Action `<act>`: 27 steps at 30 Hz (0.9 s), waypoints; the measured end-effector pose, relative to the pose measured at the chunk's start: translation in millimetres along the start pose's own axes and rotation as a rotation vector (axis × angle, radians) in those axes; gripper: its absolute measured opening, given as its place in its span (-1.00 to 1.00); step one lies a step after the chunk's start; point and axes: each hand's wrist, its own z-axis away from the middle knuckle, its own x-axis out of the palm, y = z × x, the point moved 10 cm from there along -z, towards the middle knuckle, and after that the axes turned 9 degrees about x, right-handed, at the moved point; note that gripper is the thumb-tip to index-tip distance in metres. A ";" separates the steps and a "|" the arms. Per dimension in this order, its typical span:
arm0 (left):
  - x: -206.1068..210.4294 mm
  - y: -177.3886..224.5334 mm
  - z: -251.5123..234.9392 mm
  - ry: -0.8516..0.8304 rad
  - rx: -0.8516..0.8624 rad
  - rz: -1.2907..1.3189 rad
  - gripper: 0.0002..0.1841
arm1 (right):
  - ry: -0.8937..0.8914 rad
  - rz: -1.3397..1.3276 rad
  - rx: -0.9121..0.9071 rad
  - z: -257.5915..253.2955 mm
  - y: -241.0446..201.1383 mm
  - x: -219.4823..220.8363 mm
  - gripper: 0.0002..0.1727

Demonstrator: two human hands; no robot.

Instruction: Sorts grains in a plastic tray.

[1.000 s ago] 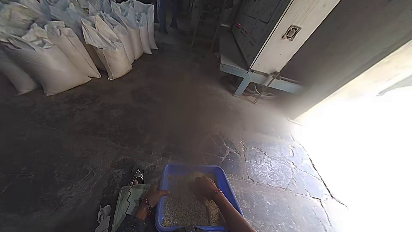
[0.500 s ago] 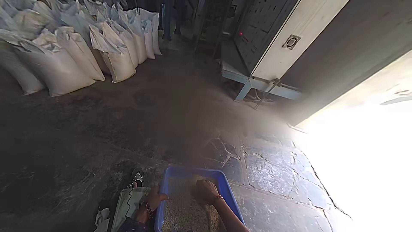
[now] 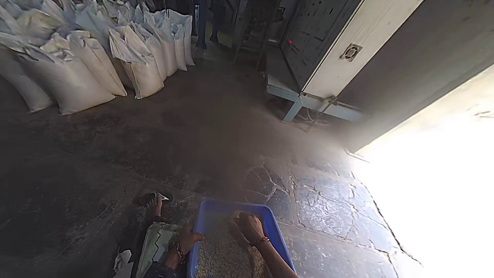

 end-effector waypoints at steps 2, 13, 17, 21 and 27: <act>-0.2 -1.0 -1.0 -0.004 0.003 -0.004 -0.63 | 0.001 0.003 0.007 -0.3 -0.2 -0.2 -0.45; -0.2 -4.1 -2.9 -0.013 -0.002 0.000 -0.61 | -0.035 0.027 0.023 -3.4 1.4 6.0 -0.48; -0.3 -5.8 -3.4 -0.010 -0.006 0.004 -0.60 | -0.044 0.033 0.017 -4.2 1.8 7.8 -0.47; -0.2 -2.9 -4.7 -0.011 0.023 -0.002 -0.60 | -0.045 0.032 0.001 -5.4 2.6 10.3 -0.47; 1.7 0.1 -4.0 -0.018 0.039 0.006 -0.57 | -0.062 0.041 0.009 -5.2 4.6 11.0 -0.47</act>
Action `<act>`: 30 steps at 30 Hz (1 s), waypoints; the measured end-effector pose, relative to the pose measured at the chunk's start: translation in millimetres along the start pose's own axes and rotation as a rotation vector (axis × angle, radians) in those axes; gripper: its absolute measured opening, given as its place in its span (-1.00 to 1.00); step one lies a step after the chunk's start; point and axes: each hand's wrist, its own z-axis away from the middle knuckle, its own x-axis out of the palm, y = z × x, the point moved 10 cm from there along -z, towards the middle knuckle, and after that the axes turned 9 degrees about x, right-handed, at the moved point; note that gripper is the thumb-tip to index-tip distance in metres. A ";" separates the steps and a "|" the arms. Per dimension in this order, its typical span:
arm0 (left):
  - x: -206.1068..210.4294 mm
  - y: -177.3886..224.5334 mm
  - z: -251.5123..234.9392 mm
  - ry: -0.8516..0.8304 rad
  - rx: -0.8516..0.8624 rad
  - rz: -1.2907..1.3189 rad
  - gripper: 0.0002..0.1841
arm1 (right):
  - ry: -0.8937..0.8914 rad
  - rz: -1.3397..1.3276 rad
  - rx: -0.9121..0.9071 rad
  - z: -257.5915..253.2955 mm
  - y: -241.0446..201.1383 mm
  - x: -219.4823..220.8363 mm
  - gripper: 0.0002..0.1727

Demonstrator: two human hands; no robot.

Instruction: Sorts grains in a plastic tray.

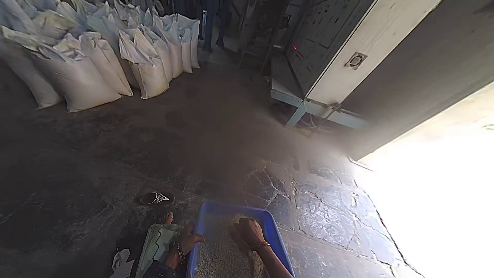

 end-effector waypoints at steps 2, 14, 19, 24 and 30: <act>-0.2 -1.5 -2.0 -0.003 0.005 0.005 -0.57 | 0.004 0.003 -0.011 -1.1 0.0 -0.1 -0.47; 0.6 -4.3 1.6 -0.029 -0.055 -0.020 -0.56 | 0.022 0.024 0.022 0.6 -0.7 -3.2 -0.49; 0.5 -0.9 3.7 -0.063 -0.049 -0.065 -0.52 | 0.064 0.075 0.023 5.1 -4.2 -6.7 -0.50; 1.3 1.0 2.8 -0.078 -0.013 -0.047 -0.52 | 0.080 0.084 0.001 5.0 -4.9 -4.8 -0.51; 1.6 -2.1 0.3 -0.078 -0.027 -0.034 -0.51 | 0.075 0.073 0.006 2.7 -3.2 -3.1 -0.52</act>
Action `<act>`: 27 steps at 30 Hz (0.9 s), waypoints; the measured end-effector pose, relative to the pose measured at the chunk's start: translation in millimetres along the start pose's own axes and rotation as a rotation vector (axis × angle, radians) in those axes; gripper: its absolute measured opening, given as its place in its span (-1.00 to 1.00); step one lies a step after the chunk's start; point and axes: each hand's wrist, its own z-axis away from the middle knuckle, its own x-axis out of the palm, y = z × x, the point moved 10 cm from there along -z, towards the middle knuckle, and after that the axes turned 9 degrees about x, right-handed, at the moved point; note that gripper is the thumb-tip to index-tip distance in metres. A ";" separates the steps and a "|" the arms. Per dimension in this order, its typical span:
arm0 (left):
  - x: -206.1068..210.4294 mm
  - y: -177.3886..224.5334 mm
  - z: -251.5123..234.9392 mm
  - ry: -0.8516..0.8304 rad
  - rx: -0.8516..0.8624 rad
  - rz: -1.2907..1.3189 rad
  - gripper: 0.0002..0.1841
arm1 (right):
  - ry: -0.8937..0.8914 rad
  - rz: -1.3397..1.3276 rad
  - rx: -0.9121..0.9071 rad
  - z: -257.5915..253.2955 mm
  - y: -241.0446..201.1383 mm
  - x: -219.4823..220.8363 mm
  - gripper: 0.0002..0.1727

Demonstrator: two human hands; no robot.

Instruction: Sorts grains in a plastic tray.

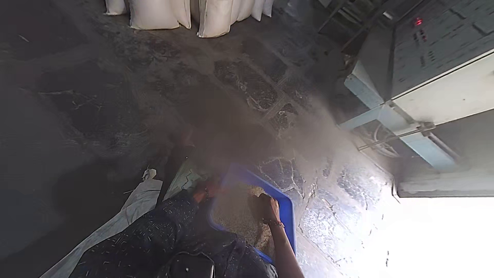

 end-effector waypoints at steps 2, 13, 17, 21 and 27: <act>0.9 1.1 -0.1 -0.009 -0.002 0.006 -0.51 | -0.003 0.008 0.001 0.3 0.6 0.9 -0.52; 0.3 0.8 0.5 -0.008 -0.006 0.009 -0.49 | -0.045 0.072 0.028 -0.9 0.7 6.2 -0.51; 0.3 2.2 0.6 -0.017 -0.009 -0.001 -0.48 | -0.050 0.075 0.032 -1.5 2.8 7.9 -0.49; 0.3 2.2 -0.1 -0.026 -0.010 -0.014 -0.51 | -0.047 0.070 0.035 -2.5 3.8 8.3 -0.50; 0.3 2.0 0.1 -0.020 -0.003 -0.023 -0.48 | -0.044 0.053 0.037 -2.3 5.7 8.2 -0.52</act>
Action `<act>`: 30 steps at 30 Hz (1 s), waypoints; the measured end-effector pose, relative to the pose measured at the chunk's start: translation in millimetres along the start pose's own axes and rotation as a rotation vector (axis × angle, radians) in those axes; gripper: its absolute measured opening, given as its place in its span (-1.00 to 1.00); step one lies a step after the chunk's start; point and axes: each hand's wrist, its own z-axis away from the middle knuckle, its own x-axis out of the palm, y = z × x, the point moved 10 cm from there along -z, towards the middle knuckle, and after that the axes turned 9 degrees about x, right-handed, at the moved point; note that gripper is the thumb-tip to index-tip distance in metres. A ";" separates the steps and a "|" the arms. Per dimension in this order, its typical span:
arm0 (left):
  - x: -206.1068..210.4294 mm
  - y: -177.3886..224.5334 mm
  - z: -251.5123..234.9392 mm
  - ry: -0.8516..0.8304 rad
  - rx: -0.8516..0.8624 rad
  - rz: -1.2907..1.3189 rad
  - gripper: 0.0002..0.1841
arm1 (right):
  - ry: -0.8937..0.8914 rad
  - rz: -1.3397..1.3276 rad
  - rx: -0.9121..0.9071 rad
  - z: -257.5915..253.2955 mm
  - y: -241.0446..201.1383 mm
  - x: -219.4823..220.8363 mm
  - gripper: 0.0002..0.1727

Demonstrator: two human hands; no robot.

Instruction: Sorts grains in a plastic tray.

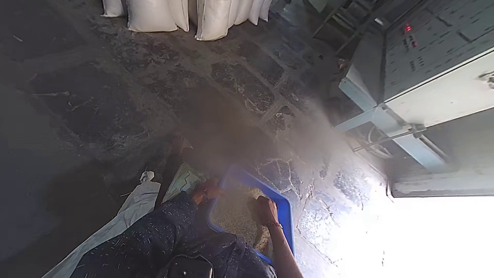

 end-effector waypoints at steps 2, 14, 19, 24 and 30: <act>0.1 0.2 -0.3 0.002 0.002 0.000 -0.46 | -0.011 0.002 0.005 -0.2 1.0 1.3 -0.50; 0.5 -2.6 -2.0 0.002 -0.011 0.026 -0.50 | -0.026 0.007 0.033 0.2 2.9 2.3 -0.48; -0.9 -1.6 0.6 0.005 -0.013 0.026 -0.48 | -0.026 0.020 0.033 -1.1 1.9 4.1 -0.50; 0.5 -2.1 -2.2 0.000 -0.005 0.020 -0.48 | -0.014 0.018 0.034 -3.9 4.9 5.6 -0.48; -0.5 1.1 0.3 0.006 0.015 0.002 -0.52 | -0.016 0.011 0.025 -4.4 6.8 6.4 -0.50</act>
